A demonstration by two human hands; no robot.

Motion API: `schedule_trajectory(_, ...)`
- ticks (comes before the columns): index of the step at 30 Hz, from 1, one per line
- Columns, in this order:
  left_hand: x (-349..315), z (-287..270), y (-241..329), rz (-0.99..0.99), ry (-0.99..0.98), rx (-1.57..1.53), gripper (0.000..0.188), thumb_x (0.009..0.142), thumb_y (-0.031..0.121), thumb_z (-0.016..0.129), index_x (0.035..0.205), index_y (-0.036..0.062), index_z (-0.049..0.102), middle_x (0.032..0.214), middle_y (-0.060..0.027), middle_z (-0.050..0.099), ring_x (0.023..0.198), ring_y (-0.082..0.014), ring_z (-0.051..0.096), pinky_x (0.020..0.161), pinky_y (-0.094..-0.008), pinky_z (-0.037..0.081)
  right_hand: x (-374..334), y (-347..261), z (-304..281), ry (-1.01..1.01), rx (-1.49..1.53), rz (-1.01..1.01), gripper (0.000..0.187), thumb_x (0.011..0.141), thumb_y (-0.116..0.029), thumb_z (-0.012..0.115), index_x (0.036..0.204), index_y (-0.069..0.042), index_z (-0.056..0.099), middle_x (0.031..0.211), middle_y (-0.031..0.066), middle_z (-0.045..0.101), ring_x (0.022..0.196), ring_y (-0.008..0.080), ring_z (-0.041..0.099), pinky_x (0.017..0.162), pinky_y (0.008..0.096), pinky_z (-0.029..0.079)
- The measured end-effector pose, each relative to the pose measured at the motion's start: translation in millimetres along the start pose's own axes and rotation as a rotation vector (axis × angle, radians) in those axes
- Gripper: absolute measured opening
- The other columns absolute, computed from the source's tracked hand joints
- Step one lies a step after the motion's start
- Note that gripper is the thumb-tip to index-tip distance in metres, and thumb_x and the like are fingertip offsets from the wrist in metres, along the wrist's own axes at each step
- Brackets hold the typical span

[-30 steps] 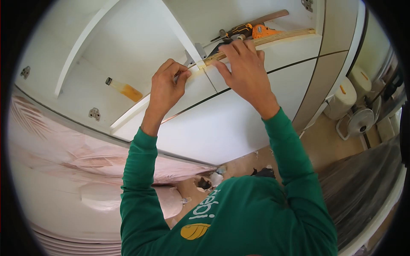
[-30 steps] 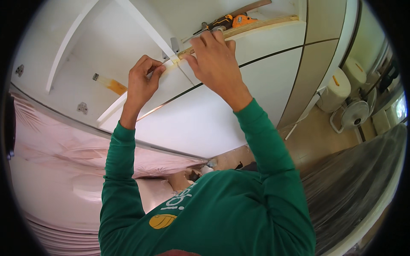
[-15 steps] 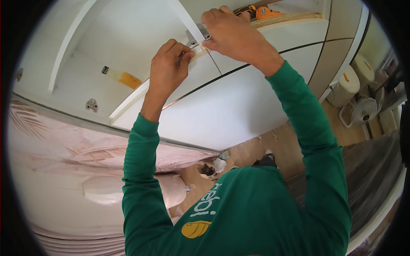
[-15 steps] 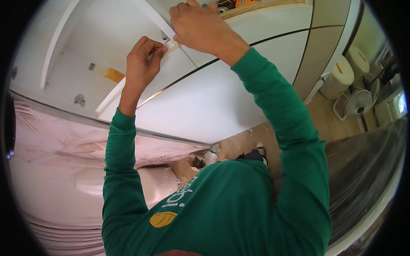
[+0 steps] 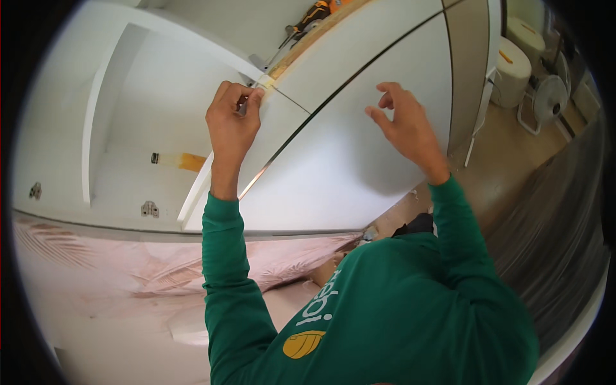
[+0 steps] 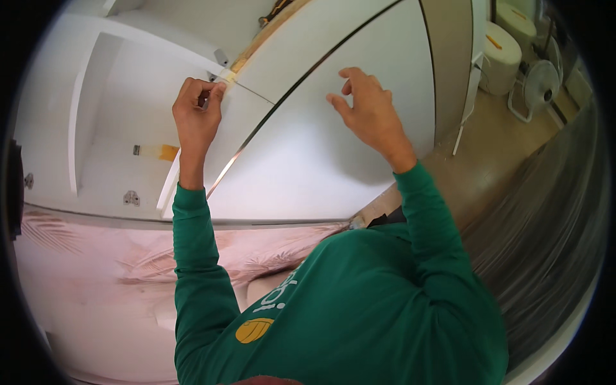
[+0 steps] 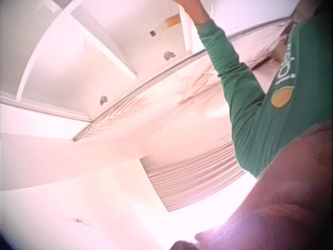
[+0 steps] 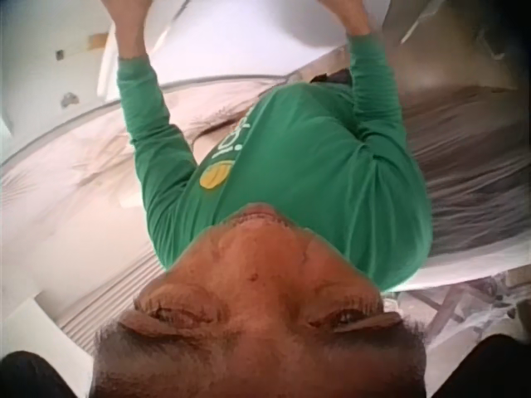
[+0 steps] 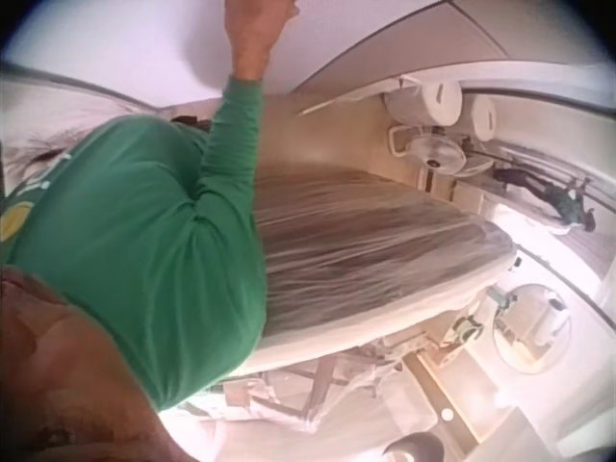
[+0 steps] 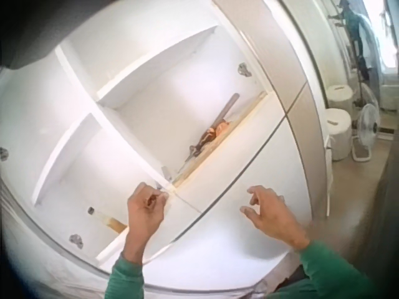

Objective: The person positions and presses a white adhesive strip onto the edge of a white cabinet shelf, then sits on the floor to apply water from a bottle to a cloth and uses it to wipe the shelf edge.

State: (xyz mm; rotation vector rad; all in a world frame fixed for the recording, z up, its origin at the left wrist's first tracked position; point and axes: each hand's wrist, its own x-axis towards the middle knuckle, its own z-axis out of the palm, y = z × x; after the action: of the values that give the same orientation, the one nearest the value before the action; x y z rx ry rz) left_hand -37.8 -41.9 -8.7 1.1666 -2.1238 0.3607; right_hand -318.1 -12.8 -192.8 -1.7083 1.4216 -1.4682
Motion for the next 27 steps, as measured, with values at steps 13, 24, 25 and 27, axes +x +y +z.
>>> schedule_trajectory(13, 0, 8, 0, -0.172, 0.049, 0.050, 0.032, 0.103, 0.032, 0.077, 0.095, 0.0016, 0.071, 0.089, -0.0094, 0.068, 0.078, -0.0232, 0.063, 0.074, -0.0388, 0.053, -108, 8, 99, -0.287, 0.127, 0.107, 0.045, 0.103, -0.031, 0.074, 0.136, -0.003, 0.061, 0.102, 0.0114, 0.072, 0.108, 0.0327, 0.067, 0.097, 0.0554, 0.047)
schedule_trajectory(24, -13, -44, 1, -0.262, -0.346, 0.120, 0.051, 0.109, 0.044, 0.065, 0.127, -0.0027, 0.075, 0.090, -0.0149, 0.073, 0.078, -0.0219, 0.064, 0.075, -0.0365, 0.053, -133, 33, 92, -0.127, -0.034, -0.013, 0.047, 0.100, -0.032, 0.078, 0.132, -0.002, 0.063, 0.117, 0.0153, 0.069, 0.112, 0.0357, 0.065, 0.097, 0.0503, 0.049)
schedule_trajectory(25, -12, -48, 0, -0.325, -0.430, 0.090, 0.052, 0.109, 0.045, 0.066, 0.126, -0.0027, 0.076, 0.087, -0.0168, 0.074, 0.076, -0.0244, 0.067, 0.074, -0.0381, 0.054, -105, 9, 74, -0.024, -0.191, -0.124, 0.048, 0.099, -0.034, 0.079, 0.132, -0.003, 0.064, 0.121, 0.0155, 0.068, 0.115, 0.0357, 0.064, 0.098, 0.0492, 0.048)
schedule_trajectory(27, -9, -44, -9, -0.318, -0.422, 0.042, 0.051, 0.109, 0.045, 0.065, 0.120, -0.0026, 0.078, 0.079, -0.0161, 0.071, 0.069, -0.0250, 0.065, 0.071, -0.0379, 0.053, -42, -45, 33, 0.225, -0.270, -0.338, 0.054, 0.097, -0.039, 0.081, 0.133, -0.003, 0.064, 0.123, 0.0153, 0.066, 0.123, 0.0352, 0.062, 0.100, 0.0487, 0.047)
